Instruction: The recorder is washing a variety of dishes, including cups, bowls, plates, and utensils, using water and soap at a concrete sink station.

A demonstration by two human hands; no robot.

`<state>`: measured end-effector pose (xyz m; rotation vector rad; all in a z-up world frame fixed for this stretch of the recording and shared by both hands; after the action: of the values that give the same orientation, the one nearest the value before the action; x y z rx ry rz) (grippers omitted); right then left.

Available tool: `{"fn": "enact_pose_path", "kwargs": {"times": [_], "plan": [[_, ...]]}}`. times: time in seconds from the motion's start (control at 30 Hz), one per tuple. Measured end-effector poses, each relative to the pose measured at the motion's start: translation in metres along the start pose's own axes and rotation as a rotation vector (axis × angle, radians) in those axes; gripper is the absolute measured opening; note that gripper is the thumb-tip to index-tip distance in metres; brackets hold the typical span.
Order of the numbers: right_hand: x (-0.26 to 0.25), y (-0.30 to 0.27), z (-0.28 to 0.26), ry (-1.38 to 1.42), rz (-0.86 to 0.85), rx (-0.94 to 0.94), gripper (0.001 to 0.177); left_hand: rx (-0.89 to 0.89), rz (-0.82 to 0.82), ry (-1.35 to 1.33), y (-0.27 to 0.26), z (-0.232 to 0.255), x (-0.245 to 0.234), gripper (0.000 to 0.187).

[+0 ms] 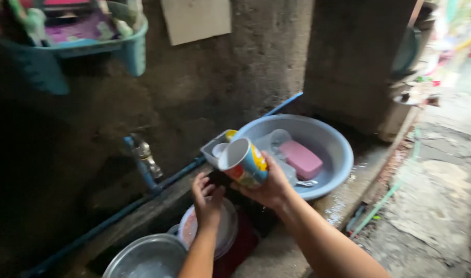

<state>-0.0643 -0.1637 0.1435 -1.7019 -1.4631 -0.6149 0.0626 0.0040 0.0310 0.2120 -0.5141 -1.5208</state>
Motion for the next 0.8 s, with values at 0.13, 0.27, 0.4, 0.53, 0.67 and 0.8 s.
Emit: {"fn": "enact_pose_path", "kwargs": {"times": [0.13, 0.27, 0.4, 0.53, 0.67, 0.8], "plan": [[0.025, -0.028, 0.003, 0.017, -0.207, 0.09, 0.06, -0.327, -0.526, -0.26, -0.008, 0.047, 0.05, 0.082], [0.033, -0.038, -0.011, -0.161, -0.2, 0.153, 0.052, -0.46, -0.834, -0.624, -0.016, 0.105, 0.06, 0.076], [0.007, 0.005, -0.038, -0.17, -0.562, 0.222, 0.059, -0.301, -0.638, -0.513, 0.002, 0.145, 0.078, 0.076], [-0.025, 0.031, -0.067, -0.346, -0.445, 0.285, 0.063, -0.194, -0.633, -0.105, 0.02, 0.153, 0.103, 0.12], [-0.017, 0.021, -0.091, -0.573, -0.303, 0.402, 0.064, -0.282, -0.693, 0.271, 0.031, 0.141, 0.117, 0.077], [-0.071, 0.098, -0.141, -1.006, -0.048, 0.085, 0.057, 0.059, -0.685, 0.354, 0.03, 0.139, 0.133, 0.044]]}}
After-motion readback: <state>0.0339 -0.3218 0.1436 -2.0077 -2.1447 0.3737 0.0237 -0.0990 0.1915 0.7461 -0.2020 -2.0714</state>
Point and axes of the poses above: each hand's wrist, its own y-axis towards the middle knuckle, its own x-axis out of the palm, z = x × y, the point moved 7 cm from there along y, towards the middle knuckle, and after that the axes turned 2 degrees about -y, right-handed, at the moved point
